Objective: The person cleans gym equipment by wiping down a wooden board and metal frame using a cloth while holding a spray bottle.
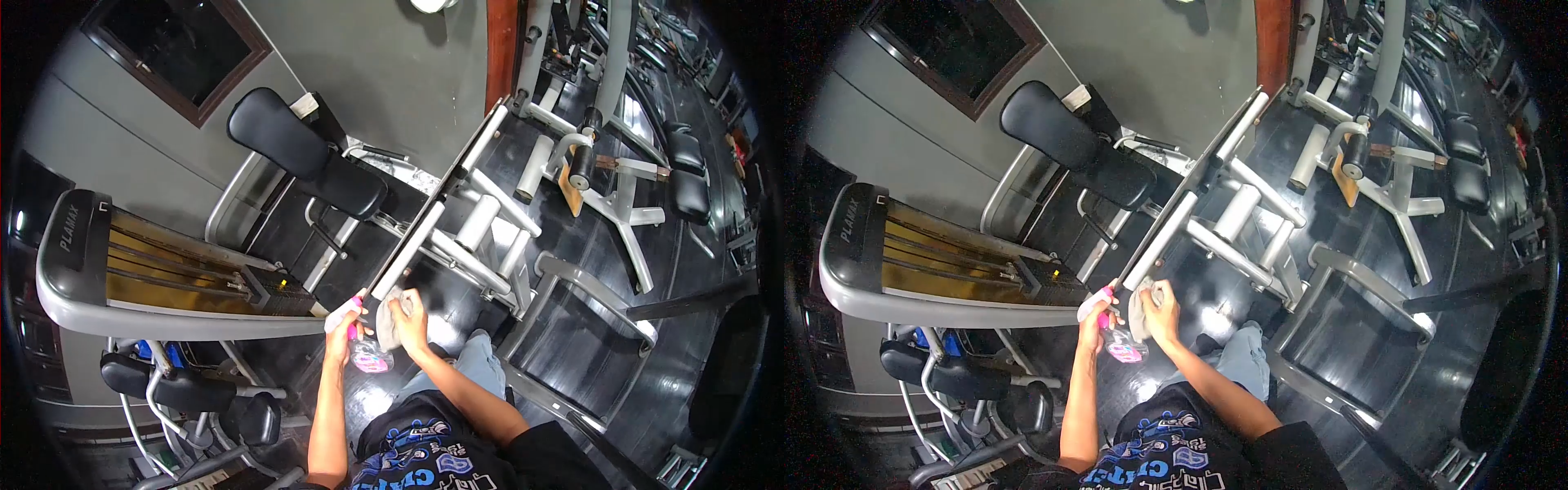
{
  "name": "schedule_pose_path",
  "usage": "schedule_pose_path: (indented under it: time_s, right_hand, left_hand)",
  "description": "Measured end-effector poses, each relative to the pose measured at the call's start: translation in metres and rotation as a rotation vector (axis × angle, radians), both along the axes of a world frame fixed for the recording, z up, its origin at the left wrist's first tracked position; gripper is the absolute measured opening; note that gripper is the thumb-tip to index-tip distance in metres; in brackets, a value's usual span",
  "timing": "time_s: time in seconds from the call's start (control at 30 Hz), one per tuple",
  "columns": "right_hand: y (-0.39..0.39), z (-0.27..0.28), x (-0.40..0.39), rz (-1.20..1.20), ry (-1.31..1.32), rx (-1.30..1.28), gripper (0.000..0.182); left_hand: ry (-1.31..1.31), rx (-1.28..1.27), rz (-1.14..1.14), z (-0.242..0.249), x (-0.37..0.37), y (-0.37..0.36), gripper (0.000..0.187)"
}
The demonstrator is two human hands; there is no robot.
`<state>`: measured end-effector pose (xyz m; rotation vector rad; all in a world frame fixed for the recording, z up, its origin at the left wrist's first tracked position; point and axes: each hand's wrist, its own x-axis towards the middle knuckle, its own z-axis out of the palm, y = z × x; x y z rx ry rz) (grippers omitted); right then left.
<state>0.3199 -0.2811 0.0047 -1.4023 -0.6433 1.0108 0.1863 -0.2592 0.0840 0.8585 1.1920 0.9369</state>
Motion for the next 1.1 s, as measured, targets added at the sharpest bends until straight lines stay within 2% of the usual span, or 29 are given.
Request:
schedule_pose_path:
  time_s: [0.07, 0.1, 0.17, 0.2, 0.27, 0.4, 0.43, 0.47, 0.53, 0.57, 0.67, 0.7, 0.73, 0.8, 0.83, 0.93, 1.0, 1.07, 1.1]
  right_hand:
    - [-0.009, -0.023, -0.003, 0.229, 0.147, -0.047, 0.021]
    - [-0.010, -0.017, -0.001, 0.237, 0.139, -0.048, 0.021]
    - [-0.007, 0.006, 0.005, 0.352, 0.594, -0.208, 0.021]
    - [0.000, 0.007, 0.006, 0.366, 0.586, -0.209, 0.021]
    - [0.013, 0.009, 0.006, 0.577, 1.169, -0.241, 0.032]
    - [0.009, 0.001, 0.007, 0.639, 1.400, -0.137, 0.036]
    - [0.008, 0.017, 0.014, 0.614, 1.262, -0.132, 0.039]
    - [0.005, 0.020, 0.017, 0.622, 1.261, -0.141, 0.039]
    - [-0.002, 0.020, 0.025, 0.554, 1.576, -0.190, 0.041]
    - [-0.004, 0.009, 0.028, 0.607, 1.619, -0.175, 0.041]
    - [-0.013, -0.001, 0.042, 0.653, 1.495, -0.162, 0.040]
    - [-0.009, -0.005, 0.046, 0.622, 1.592, -0.279, 0.041]
    - [-0.006, -0.010, 0.041, 0.615, 1.597, -0.270, 0.041]
    - [0.002, -0.019, 0.030, 0.441, 1.231, -0.284, 0.042]
    - [0.006, -0.023, 0.034, 0.683, 1.476, -0.098, 0.043]
    - [0.011, -0.014, 0.023, 0.513, 1.343, -0.195, 0.041]
    - [0.011, -0.017, 0.023, 0.449, 1.418, -0.185, 0.041]
    - [0.005, -0.009, 0.035, 0.647, 1.519, -0.104, 0.040]
    - [0.002, -0.004, 0.040, 0.655, 1.481, -0.123, 0.041]
  left_hand:
    - [0.024, 0.012, -0.026, 0.001, -0.007, 0.001, 0.039]
    - [0.050, 0.028, -0.059, 0.001, -0.012, 0.002, 0.039]
    - [0.053, 0.077, -0.058, 0.000, -0.025, 0.003, 0.028]
    - [0.076, 0.084, -0.049, 0.003, -0.030, 0.003, 0.024]
    - [0.054, 0.101, -0.013, 0.007, -0.036, -0.003, 0.018]
    - [0.120, 0.140, -0.022, 0.016, -0.041, -0.012, 0.021]
    - [0.086, 0.122, -0.011, 0.015, -0.042, -0.016, 0.020]
    - [0.053, 0.101, 0.001, 0.013, -0.044, -0.021, 0.020]
    - [0.109, 0.103, 0.018, 0.014, -0.042, -0.027, 0.021]
    - [0.113, 0.088, 0.027, 0.014, -0.042, -0.028, 0.021]
    - [0.124, 0.073, 0.033, 0.012, -0.039, -0.031, 0.021]
    - [0.104, 0.066, 0.042, 0.010, -0.038, -0.032, 0.021]
    - [0.084, 0.057, 0.048, 0.006, -0.037, -0.032, 0.021]
    - [0.118, 0.049, -0.014, 0.001, -0.036, -0.028, 0.022]
    - [0.118, 0.049, -0.021, 0.001, -0.033, -0.026, 0.022]
    - [0.115, 0.059, -0.063, 0.000, -0.028, -0.020, 0.022]
    - [0.105, 0.075, -0.102, 0.002, -0.022, -0.013, 0.023]
    - [0.118, 0.060, -0.094, 0.006, -0.016, -0.009, 0.022]
    - [0.120, 0.054, -0.102, 0.006, -0.014, -0.008, 0.022]
